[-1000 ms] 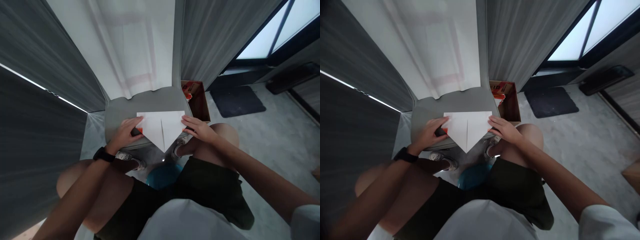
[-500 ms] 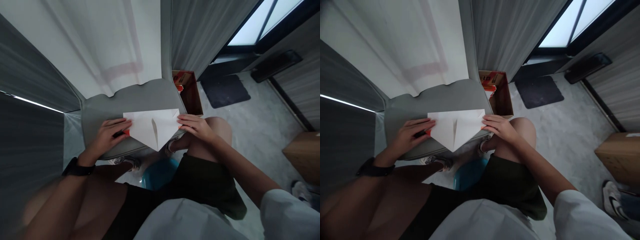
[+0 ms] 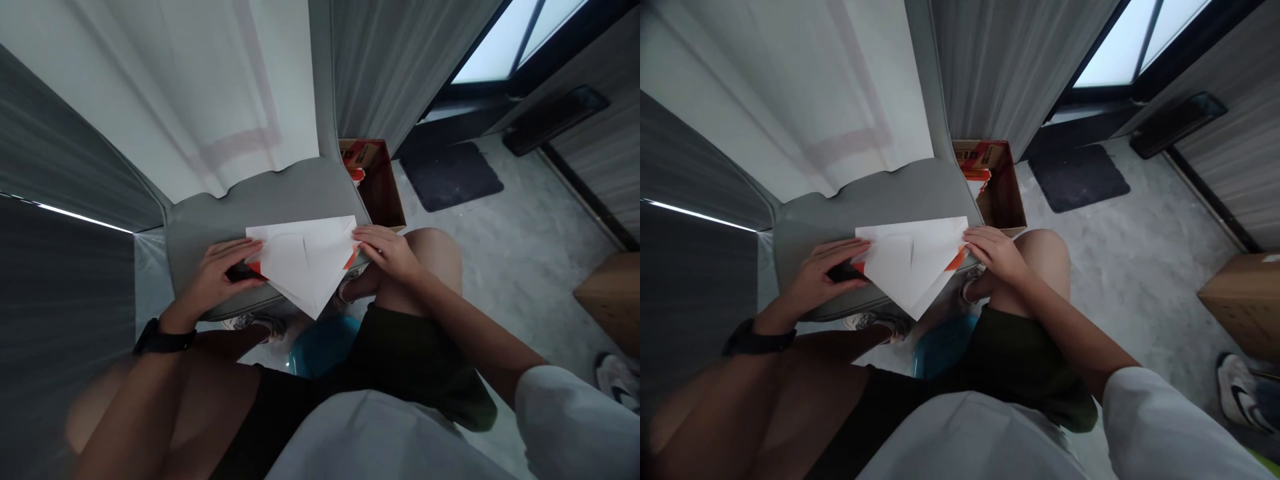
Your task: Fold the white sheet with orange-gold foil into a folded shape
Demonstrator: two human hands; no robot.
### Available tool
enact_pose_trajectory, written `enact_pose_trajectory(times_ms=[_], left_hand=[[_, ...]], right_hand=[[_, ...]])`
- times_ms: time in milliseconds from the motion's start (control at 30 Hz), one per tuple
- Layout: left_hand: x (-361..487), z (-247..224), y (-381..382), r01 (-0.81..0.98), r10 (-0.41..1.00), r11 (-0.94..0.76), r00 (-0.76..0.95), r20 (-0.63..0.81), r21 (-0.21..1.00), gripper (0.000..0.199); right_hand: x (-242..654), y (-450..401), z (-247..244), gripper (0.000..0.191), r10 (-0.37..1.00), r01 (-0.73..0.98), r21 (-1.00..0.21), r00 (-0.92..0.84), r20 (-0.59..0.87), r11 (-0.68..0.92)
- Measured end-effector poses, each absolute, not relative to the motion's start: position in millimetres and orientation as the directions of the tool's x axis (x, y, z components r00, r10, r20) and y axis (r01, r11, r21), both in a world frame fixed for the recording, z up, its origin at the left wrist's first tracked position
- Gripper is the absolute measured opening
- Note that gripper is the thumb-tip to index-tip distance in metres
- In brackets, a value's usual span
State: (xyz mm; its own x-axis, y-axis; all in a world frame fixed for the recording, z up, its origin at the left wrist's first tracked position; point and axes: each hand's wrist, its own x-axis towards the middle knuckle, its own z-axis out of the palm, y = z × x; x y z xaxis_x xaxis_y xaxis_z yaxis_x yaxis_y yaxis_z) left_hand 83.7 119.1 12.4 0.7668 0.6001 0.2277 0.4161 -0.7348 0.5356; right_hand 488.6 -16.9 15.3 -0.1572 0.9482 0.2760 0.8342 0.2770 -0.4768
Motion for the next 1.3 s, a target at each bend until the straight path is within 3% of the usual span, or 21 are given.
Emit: enact_pose_trajectory(times_ms=[200, 433, 700, 967, 1300], left_hand=[[89, 10, 112, 0.484, 0.673, -0.694, 0.699, 0.242, 0.533, 0.041], [93, 4, 113, 0.451, 0.673, -0.687, 0.689, 0.267, 0.569, 0.031], [72, 10, 93, 0.399, 0.692, -0.675, 0.634, 0.345, 0.621, 0.03], [62, 3, 77, 0.466, 0.828, -0.531, 0.462, 0.317, 0.708, 0.03], [84, 1, 85, 0.698, 0.906, -0.422, 0.334, 0.258, 0.578, 0.027]], right_hand=[[484, -23, 8, 0.032, 0.965, 0.768, -0.612, -0.028, 0.261, 0.188], [486, -22, 1, 0.033, 0.956, 0.775, -0.592, -0.055, 0.289, 0.223], [478, -6, 1, 0.029, 0.932, 0.742, -0.596, -0.108, 0.346, 0.307], [475, 14, -3, 0.026, 0.937, 0.687, -0.659, -0.095, 0.337, 0.307], [464, 25, -10, 0.038, 0.919, 0.691, -0.71, 0.179, 0.35, 0.136]])
